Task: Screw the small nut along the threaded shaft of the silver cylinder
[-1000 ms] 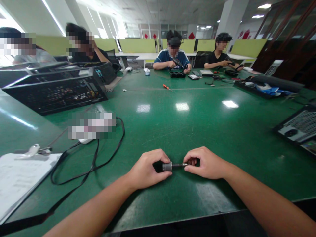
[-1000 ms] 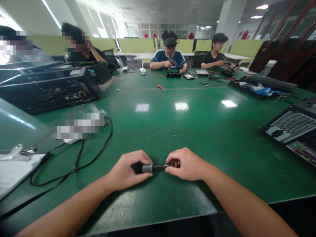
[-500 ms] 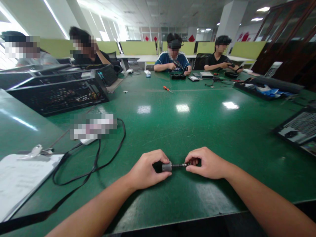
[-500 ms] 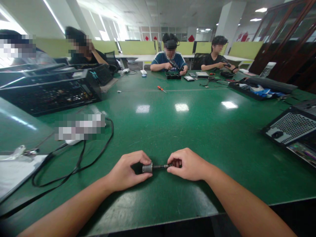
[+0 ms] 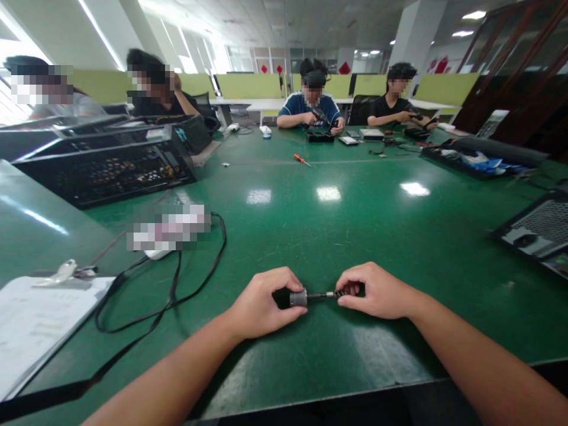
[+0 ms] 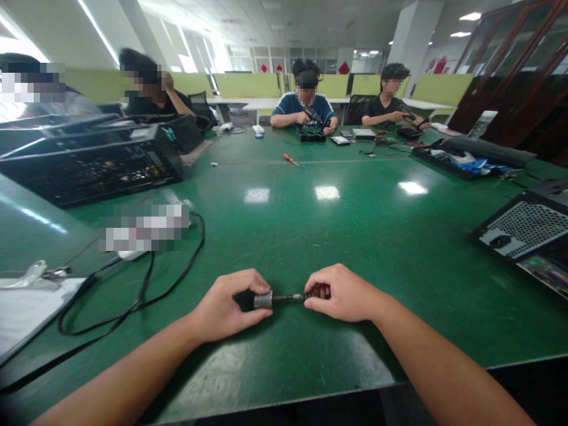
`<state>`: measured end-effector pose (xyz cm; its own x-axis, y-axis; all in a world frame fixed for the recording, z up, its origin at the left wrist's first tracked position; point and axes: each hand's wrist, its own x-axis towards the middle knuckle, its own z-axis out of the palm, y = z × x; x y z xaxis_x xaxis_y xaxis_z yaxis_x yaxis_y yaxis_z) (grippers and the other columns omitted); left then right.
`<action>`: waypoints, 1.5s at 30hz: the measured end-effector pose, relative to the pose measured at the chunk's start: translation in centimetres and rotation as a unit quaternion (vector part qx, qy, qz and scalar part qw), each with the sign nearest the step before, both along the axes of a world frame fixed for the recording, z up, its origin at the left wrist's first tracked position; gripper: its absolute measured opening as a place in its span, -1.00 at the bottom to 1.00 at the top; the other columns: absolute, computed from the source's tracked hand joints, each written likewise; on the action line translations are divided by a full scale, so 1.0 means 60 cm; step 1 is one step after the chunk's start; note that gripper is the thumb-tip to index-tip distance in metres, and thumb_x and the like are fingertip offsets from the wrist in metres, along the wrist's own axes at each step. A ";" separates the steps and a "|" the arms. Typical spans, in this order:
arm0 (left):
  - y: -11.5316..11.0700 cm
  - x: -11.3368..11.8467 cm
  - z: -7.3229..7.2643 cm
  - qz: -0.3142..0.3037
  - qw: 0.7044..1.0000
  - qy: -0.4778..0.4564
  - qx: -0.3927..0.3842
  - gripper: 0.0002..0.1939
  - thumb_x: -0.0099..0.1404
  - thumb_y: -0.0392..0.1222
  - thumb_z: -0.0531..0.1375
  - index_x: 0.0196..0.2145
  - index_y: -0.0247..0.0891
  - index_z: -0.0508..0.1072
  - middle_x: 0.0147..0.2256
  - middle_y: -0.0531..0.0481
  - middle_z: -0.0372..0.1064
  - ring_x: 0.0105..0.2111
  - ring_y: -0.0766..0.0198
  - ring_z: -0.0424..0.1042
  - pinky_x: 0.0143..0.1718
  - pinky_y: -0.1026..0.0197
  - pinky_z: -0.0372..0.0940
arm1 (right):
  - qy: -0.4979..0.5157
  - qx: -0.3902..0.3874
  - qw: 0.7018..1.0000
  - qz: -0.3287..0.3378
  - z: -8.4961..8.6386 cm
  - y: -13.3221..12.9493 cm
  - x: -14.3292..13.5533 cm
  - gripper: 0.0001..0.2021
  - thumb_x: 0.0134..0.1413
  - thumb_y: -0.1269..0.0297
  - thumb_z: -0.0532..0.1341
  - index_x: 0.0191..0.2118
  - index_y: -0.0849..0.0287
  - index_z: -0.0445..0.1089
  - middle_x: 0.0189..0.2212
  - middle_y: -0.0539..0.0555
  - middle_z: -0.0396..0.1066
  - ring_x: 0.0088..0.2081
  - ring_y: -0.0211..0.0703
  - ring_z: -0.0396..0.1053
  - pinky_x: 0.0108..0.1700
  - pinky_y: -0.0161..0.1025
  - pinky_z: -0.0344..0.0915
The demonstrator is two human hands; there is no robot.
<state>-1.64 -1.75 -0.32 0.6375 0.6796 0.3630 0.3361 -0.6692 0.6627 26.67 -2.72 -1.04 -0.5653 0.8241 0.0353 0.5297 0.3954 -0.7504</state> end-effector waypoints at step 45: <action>0.435 0.061 -0.065 0.240 0.969 -0.044 0.030 -0.66 0.18 -0.10 0.36 -0.08 -0.20 0.61 -0.17 -0.09 0.60 -0.33 0.15 0.52 -0.14 0.15 0.38 | 0.450 -0.062 0.841 -0.295 -0.086 0.443 -0.059 -0.81 0.09 0.37 0.35 -0.15 0.14 0.46 -0.19 0.09 0.57 -0.14 -0.16 0.55 -0.09 -0.17 0.46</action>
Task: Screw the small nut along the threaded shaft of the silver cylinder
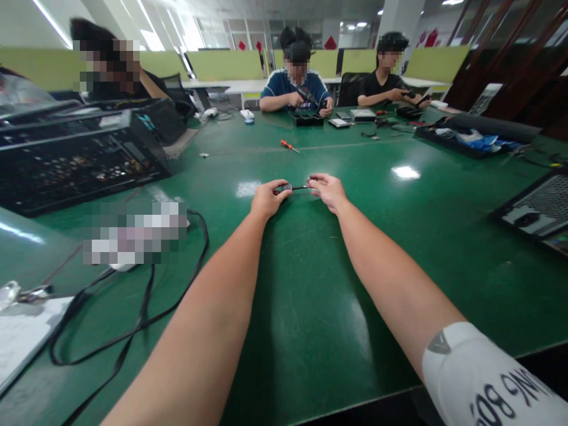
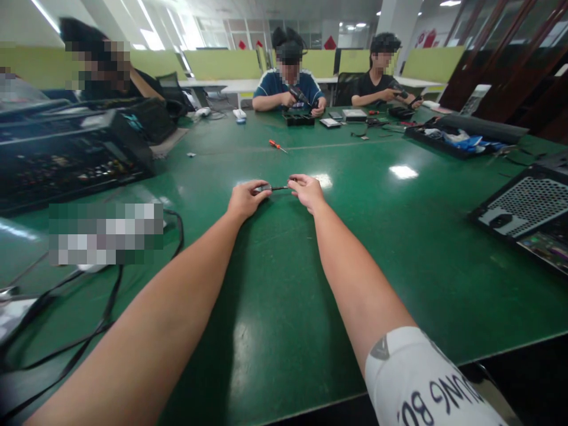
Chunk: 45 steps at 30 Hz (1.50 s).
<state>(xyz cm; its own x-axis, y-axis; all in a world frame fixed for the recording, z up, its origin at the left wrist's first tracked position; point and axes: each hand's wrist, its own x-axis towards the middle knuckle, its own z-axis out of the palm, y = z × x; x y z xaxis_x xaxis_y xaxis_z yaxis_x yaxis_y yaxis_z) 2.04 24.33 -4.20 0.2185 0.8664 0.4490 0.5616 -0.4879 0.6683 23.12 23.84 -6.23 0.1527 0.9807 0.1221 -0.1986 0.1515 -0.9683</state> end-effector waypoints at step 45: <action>-0.336 0.013 0.089 -0.162 0.980 -0.002 -0.113 -0.73 -0.02 -0.09 0.47 -0.38 -0.17 0.53 -0.38 -0.01 0.54 -0.41 0.16 0.50 -0.36 0.12 0.40 | -0.178 0.060 0.977 0.099 0.129 -0.312 0.010 -0.75 0.25 0.02 0.22 -0.05 -0.02 0.46 -0.09 0.05 0.48 -0.08 -0.10 0.41 -0.19 -0.24 0.34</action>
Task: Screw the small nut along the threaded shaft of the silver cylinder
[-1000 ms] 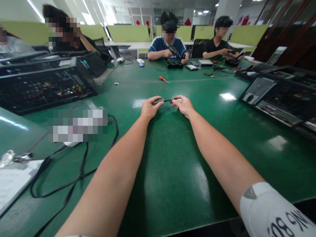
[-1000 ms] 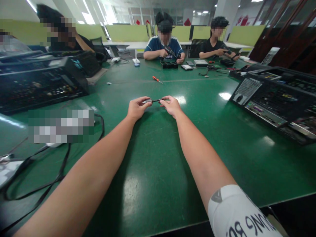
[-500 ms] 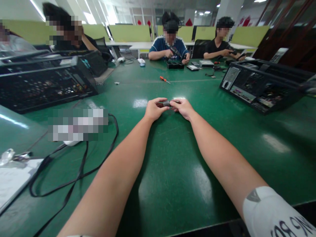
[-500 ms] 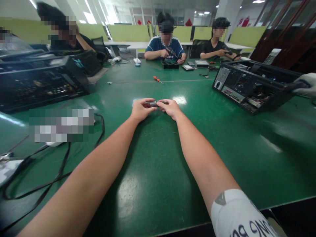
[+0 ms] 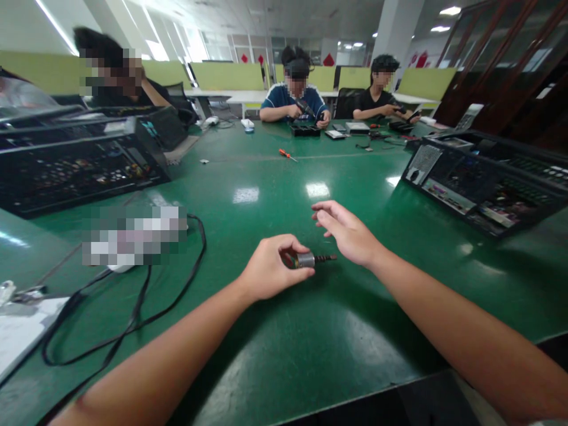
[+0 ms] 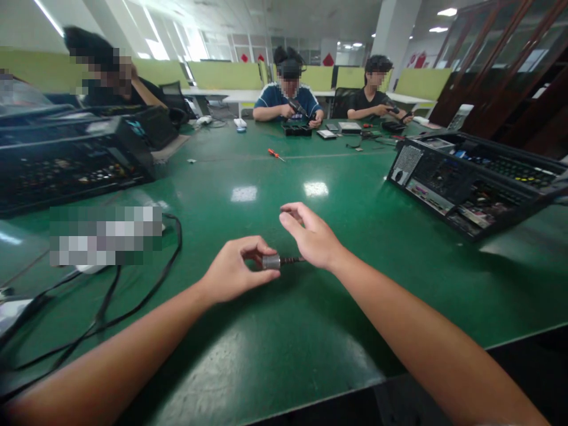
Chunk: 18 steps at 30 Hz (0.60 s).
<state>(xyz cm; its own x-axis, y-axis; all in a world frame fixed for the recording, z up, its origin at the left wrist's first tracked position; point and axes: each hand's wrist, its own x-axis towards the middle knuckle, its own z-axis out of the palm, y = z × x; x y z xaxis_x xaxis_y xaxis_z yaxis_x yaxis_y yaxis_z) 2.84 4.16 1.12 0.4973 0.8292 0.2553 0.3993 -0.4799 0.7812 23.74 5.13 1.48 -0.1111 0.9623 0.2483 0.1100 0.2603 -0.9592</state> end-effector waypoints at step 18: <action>-0.066 -0.040 -0.039 -0.041 0.997 -0.071 0.009 -0.71 0.03 -0.07 0.46 -0.36 -0.11 0.45 -0.38 -0.01 0.49 -0.38 0.13 0.48 -0.30 0.07 0.34 | -0.284 0.066 0.945 0.150 -0.007 -0.112 0.004 -0.66 -0.02 0.30 0.37 -0.07 0.06 0.42 -0.28 0.02 0.51 -0.27 -0.13 0.45 -0.21 -0.20 0.32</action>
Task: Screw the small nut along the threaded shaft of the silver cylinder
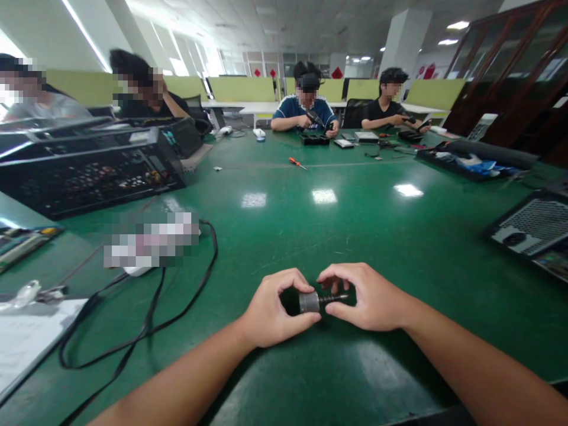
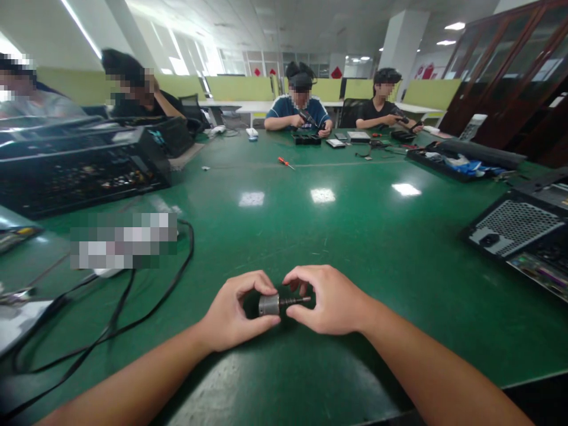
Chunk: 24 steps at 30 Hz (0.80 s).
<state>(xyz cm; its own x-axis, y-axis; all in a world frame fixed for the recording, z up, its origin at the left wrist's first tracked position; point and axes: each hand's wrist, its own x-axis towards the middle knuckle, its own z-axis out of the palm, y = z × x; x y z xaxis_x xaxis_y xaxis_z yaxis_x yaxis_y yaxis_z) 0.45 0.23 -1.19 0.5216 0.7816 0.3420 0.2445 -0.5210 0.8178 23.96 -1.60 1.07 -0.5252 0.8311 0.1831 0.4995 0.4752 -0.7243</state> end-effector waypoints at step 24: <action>-0.008 0.008 0.005 -0.030 0.998 -0.006 0.056 -0.74 0.08 -0.21 0.42 -0.31 -0.28 0.46 -0.35 -0.05 0.49 -0.35 0.21 0.49 -0.27 0.20 0.31 | -0.028 0.037 0.997 0.058 -0.001 0.001 0.008 -0.57 -0.07 0.05 0.44 -0.13 0.14 0.40 -0.24 0.03 0.44 -0.24 -0.14 0.41 -0.19 -0.21 0.27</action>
